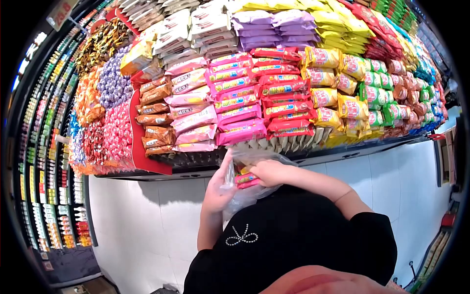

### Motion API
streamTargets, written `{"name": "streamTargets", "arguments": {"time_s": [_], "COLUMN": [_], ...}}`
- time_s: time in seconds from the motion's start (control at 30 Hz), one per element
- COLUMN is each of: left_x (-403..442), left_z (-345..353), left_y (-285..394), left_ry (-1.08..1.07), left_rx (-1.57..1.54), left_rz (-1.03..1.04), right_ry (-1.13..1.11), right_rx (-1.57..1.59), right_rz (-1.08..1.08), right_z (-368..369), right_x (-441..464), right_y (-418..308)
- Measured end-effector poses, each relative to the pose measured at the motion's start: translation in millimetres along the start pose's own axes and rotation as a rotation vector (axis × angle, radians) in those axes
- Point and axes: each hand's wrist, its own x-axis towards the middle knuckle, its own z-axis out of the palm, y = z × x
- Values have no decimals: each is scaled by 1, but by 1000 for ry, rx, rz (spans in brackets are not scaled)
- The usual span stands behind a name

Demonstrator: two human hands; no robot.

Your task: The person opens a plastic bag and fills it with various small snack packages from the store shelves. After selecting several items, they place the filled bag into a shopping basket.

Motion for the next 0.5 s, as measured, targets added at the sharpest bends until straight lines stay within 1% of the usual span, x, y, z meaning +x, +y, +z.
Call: {"name": "streamTargets", "arguments": {"time_s": [0.07,0.13,0.17,0.23,0.27,0.33,0.37,0.4,0.43,0.47,0.5], "left_x": [-1,-3,-4,-6,-7,-8,-8,-8,-9,-9,-10], "left_z": [-2,-6,-7,-8,-9,-11,-12,-12,-12,-13,-16], "left_y": [1,-1,0,1,1,1,2,4,4,4,2], "left_ry": [31,-21,-13,-3,5,-7,-2,-1,1,3,-4], "left_rx": [-18,83,83,56,56,74,75,76,77,78,71], "left_rz": [-20,69,73,65,68,79,80,72,65,67,57], "right_ry": [-37,-67,-71,-65,-69,47,44,145,179,441,500], "right_rx": [10,-5,-10,-30,-33,118,191,258,227,126,81], "right_rz": [4,-9,-15,-158,-164,-389,-400,-436,-362,-465,-436], "right_z": [-12,-24,-29,-40,-51,-89,-117,-136,-157,-162,-178], "right_x": [-1,-3,-5,-11,-14,-24,-24,-23,-23,-14,-6], "right_y": [-4,-5,-5,-6,-9,-22,-35,-41,-49,-40,-42]}}
